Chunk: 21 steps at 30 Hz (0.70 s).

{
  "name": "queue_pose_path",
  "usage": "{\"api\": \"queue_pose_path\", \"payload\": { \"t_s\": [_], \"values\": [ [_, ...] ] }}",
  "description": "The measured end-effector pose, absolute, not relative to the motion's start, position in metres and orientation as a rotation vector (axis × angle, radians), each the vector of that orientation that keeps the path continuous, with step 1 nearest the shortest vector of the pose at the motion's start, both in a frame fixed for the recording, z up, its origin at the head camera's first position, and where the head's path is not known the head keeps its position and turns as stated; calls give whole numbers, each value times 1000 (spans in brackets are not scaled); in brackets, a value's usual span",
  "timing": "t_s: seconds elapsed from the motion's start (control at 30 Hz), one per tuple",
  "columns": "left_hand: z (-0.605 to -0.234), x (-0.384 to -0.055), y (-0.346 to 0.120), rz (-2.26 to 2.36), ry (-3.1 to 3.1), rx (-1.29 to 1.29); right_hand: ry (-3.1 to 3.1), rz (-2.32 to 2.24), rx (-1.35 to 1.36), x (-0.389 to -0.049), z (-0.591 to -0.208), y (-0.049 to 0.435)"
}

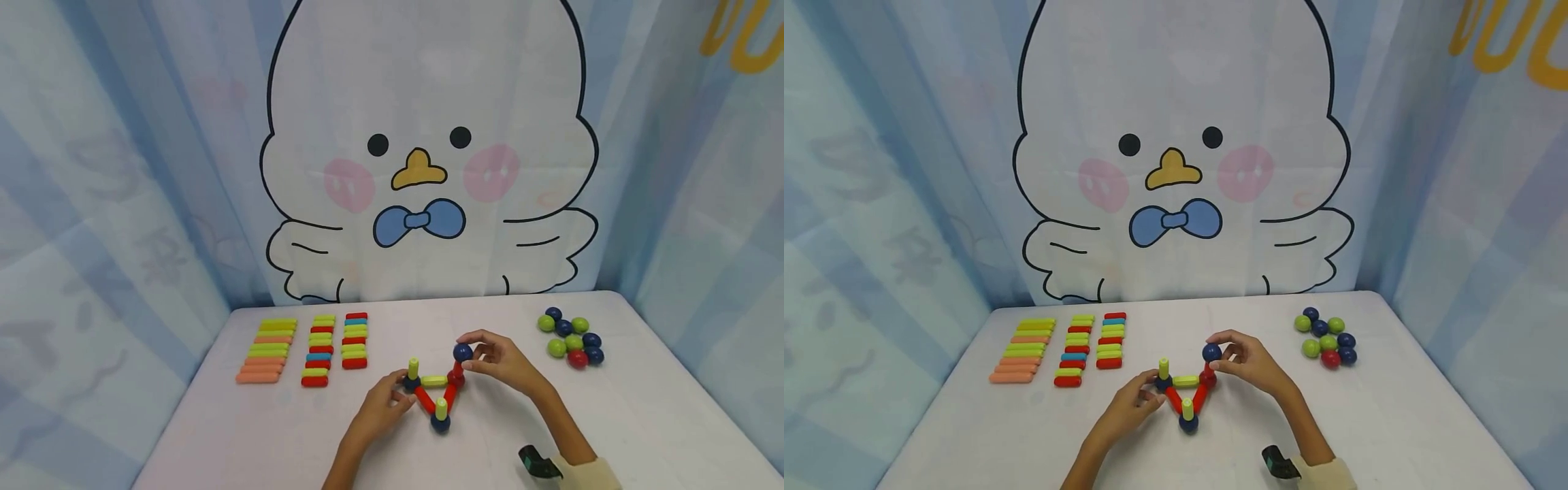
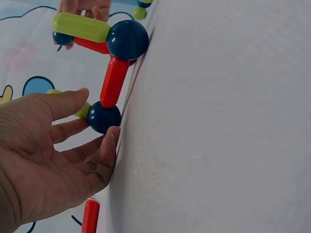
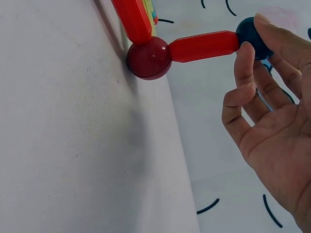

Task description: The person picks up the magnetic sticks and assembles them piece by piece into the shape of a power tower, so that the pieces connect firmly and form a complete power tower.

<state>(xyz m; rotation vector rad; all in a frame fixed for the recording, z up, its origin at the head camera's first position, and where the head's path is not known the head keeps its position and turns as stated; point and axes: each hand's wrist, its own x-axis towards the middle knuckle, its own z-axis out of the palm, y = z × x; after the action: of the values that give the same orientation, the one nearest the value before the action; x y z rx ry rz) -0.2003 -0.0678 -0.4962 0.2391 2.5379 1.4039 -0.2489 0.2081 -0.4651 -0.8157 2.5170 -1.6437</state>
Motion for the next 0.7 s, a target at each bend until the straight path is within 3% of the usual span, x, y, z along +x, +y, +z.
{"api": "queue_pose_path", "payload": {
  "t_s": [0.23, 0.33, 0.57, 0.7],
  "values": [
    [-497, -209, -73, 1337, 2618, 288, 2553, -1701, -763, -252, -464, 215],
    [-498, -210, -72, 1342, 2621, 297, 2676, -1742, -554, -252, -466, 230],
    [-495, -210, -66, 1364, 2618, 272, 3085, -1615, 213, -254, -475, 272],
    [-494, -213, -64, 1348, 2612, 232, 3174, -1495, 471, -251, -483, 287]
  ]
}}
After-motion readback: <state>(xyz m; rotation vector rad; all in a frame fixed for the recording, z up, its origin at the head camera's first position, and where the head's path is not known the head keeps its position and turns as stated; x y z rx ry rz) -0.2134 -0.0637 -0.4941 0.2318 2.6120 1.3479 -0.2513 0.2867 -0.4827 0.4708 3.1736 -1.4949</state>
